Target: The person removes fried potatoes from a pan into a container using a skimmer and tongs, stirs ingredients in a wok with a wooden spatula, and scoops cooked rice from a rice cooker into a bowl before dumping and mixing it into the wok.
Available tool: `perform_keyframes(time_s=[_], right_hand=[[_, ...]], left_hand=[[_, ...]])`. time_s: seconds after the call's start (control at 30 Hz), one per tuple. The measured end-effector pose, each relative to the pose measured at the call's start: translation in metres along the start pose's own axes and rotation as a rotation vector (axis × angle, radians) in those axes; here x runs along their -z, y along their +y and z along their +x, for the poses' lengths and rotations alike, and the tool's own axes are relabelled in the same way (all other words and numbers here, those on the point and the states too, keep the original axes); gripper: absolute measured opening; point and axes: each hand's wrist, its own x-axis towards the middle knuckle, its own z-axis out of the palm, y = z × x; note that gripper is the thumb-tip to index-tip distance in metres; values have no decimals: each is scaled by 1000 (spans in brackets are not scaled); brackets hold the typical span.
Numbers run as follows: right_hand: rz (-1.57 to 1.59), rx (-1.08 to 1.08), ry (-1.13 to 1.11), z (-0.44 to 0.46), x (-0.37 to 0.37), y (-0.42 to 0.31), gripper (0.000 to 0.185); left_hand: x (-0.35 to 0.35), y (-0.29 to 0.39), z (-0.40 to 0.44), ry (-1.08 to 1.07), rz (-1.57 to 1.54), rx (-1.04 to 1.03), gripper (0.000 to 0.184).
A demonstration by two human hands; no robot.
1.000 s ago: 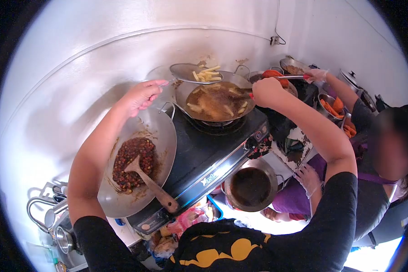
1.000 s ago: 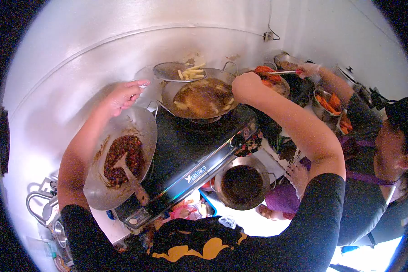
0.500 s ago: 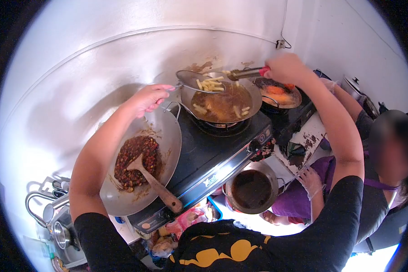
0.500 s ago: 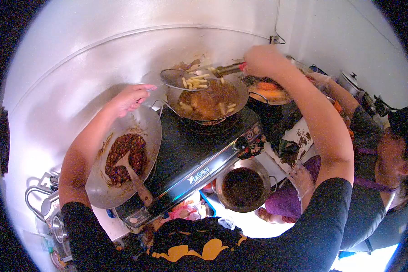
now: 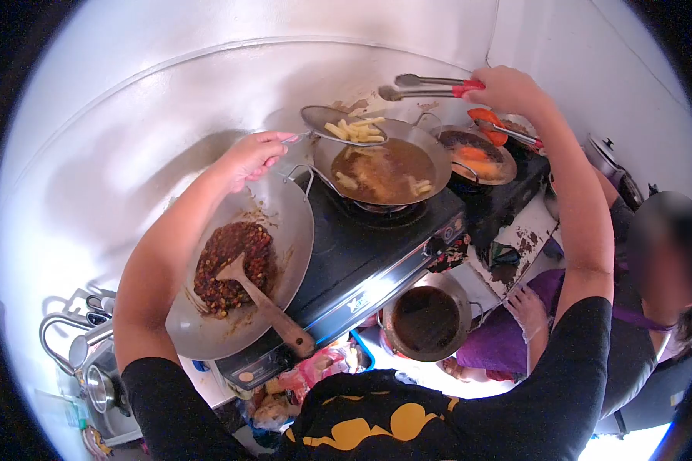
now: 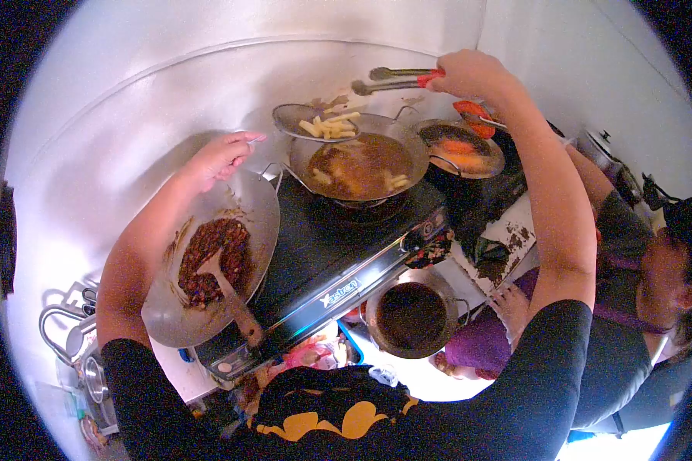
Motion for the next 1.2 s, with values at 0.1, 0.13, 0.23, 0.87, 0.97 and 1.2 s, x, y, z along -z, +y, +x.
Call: perform_keyframes(time_s=[0.1, 0.13, 0.23, 0.87, 0.97, 1.2], right_hand=[[-100, 49, -39, 8, -34, 2, 48], [-130, 76, -53, 9, -45, -1, 50], [-99, 121, -116, 17, -75, -14, 51], [-99, 232, -93, 55, -127, -49, 32], [-133, 239, -85, 57, -128, -47, 30], [-171, 193, -72, 47, -76, -36, 23]], left_hand=[[6, 4, -6, 23, 5, -19, 46], [8, 6, -8, 30, -2, -22, 45], [10, 12, -14, 56, 9, -34, 45], [15, 14, -26, 44, -9, -11, 44], [14, 12, -27, 45, -14, -8, 45], [16, 5, -26, 35, -9, -8, 45]])
